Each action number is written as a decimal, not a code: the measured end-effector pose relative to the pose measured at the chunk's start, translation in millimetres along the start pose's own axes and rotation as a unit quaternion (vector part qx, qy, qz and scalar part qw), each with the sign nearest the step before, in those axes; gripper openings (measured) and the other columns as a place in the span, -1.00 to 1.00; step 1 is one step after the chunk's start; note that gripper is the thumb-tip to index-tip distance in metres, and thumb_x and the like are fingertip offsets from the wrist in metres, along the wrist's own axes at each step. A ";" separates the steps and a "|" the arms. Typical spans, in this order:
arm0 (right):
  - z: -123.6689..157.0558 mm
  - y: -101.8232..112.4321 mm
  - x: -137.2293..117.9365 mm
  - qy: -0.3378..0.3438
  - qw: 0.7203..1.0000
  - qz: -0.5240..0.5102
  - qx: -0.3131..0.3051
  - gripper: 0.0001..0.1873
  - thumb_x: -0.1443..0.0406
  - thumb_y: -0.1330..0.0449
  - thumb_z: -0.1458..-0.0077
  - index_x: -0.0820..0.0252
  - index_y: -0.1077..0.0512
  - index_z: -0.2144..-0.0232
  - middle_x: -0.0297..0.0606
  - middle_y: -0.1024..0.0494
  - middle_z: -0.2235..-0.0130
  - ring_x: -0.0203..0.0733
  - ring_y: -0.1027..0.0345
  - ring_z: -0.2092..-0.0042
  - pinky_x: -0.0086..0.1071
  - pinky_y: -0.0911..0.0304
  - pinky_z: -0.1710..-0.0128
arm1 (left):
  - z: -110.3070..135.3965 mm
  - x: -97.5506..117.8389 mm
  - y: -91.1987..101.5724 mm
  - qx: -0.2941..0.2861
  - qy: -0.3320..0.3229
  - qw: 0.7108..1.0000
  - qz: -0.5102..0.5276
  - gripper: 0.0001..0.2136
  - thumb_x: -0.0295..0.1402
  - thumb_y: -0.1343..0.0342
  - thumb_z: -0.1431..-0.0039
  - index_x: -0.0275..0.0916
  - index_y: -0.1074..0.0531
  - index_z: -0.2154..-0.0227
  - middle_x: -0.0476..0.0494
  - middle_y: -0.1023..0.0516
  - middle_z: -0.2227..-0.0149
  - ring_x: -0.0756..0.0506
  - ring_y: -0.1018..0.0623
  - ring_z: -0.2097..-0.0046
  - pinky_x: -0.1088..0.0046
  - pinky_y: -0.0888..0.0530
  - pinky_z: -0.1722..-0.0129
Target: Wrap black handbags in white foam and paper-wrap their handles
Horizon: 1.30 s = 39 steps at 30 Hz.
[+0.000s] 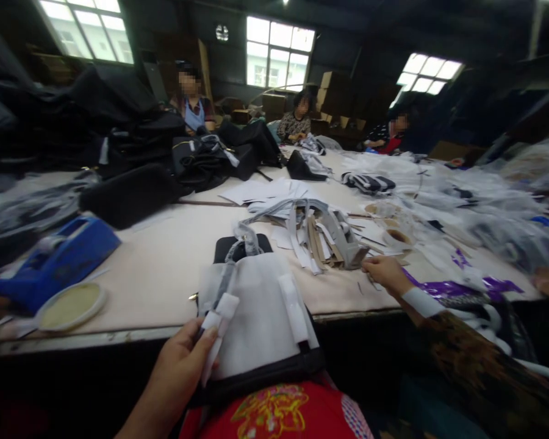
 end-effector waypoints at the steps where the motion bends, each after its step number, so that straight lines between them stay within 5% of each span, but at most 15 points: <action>1: 13.4 -5.9 -11.6 0.019 0.999 -0.002 -0.029 -0.78 0.31 -0.23 -0.06 0.24 -0.48 0.60 -0.36 -0.34 0.70 -0.30 -0.16 0.62 -0.40 -0.04 0.60 | 1.8 1.9 -2.1 -0.009 -0.006 1.000 0.000 -0.51 -0.02 -0.29 0.06 -0.27 -0.48 0.14 0.00 -0.51 0.45 0.01 -0.39 0.55 0.56 -0.36 0.61; 4: 71.2 -35.2 -67.6 0.142 0.975 -0.059 -0.163 -0.77 0.14 -0.25 -0.01 0.19 -0.55 0.46 -0.29 -0.51 0.56 -0.27 -0.23 0.56 -0.40 -0.12 0.56 | 3.4 4.7 -5.7 -0.022 -0.027 0.999 0.005 -0.60 -0.06 -0.24 -0.01 -0.28 -0.49 0.22 0.00 -0.45 0.48 0.01 -0.40 0.53 0.55 -0.40 0.59; 7: 144.0 -73.5 -132.4 0.262 0.912 -0.084 -0.304 -0.74 0.10 -0.23 -0.05 0.16 -0.57 0.42 -0.26 -0.58 0.45 -0.26 -0.30 0.49 -0.41 -0.17 0.50 | 4.0 3.0 -5.7 -0.018 -0.050 0.999 -0.012 -0.68 -0.13 -0.18 -0.09 -0.29 -0.47 0.22 0.01 -0.42 0.48 0.01 -0.39 0.53 0.55 -0.40 0.59; 11: 207.6 -129.2 -179.4 0.286 0.871 -0.098 -0.387 -0.75 0.17 -0.18 -0.07 0.18 -0.55 0.51 -0.30 -0.56 0.52 -0.27 -0.32 0.49 -0.42 -0.16 0.48 | 10.7 2.2 -4.9 -0.006 -0.106 0.992 -0.072 -0.75 -0.21 -0.09 -0.20 -0.28 -0.46 0.21 -0.02 -0.47 0.45 0.00 -0.43 0.51 0.54 -0.39 0.54; 16: 215.6 -168.9 -176.1 0.246 0.901 -0.063 -0.351 -0.74 0.17 -0.20 -0.05 0.22 -0.56 0.52 -0.29 -0.57 0.52 -0.25 -0.36 0.46 -0.41 -0.18 0.43 | 19.1 6.8 -3.0 0.051 -0.211 0.959 -0.181 -0.83 -0.30 -0.06 -0.25 -0.25 -0.48 0.21 -0.12 -0.57 0.31 -0.09 -0.54 0.30 0.43 -0.47 0.29; 26: 209.4 -179.6 -157.9 0.133 0.934 -0.037 -0.328 -0.57 -0.01 -0.25 -0.01 0.22 -0.46 0.63 -0.31 -0.45 0.65 -0.32 -0.21 0.62 -0.44 -0.05 0.61 | 22.6 6.4 -8.5 0.056 -0.261 0.929 -0.256 -0.84 -0.33 -0.02 -0.30 -0.25 -0.46 0.19 -0.21 -0.57 0.24 -0.17 -0.57 0.17 0.31 -0.47 0.12; 30: 206.3 -183.3 -155.3 0.115 0.924 -0.047 -0.363 -0.50 -0.08 -0.27 0.02 0.22 -0.41 0.65 -0.31 -0.41 0.67 -0.34 -0.18 0.64 -0.46 -0.02 0.66 | 23.9 3.9 -9.4 0.060 -0.279 0.919 -0.273 -0.84 -0.34 -0.01 -0.30 -0.25 -0.45 0.17 -0.21 -0.56 0.23 -0.18 -0.56 0.15 0.30 -0.46 0.10; 39: 216.9 -170.8 -154.6 0.070 0.880 -0.146 -0.446 -0.76 0.18 -0.27 0.08 0.29 -0.52 0.46 -0.31 -0.50 0.50 -0.39 -0.22 0.62 -0.45 -0.19 0.62 | 22.1 3.0 -6.0 0.059 -0.266 0.932 -0.240 -0.82 -0.33 -0.05 -0.27 -0.26 -0.47 0.17 -0.20 -0.57 0.23 -0.15 -0.55 0.18 0.33 -0.45 0.15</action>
Point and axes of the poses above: each hand's wrist, its own z-axis away from the middle knuckle, its own y-axis out of the back of the hand, x = y × z, the point moved 4 cm from there along -z, towards the middle knuckle
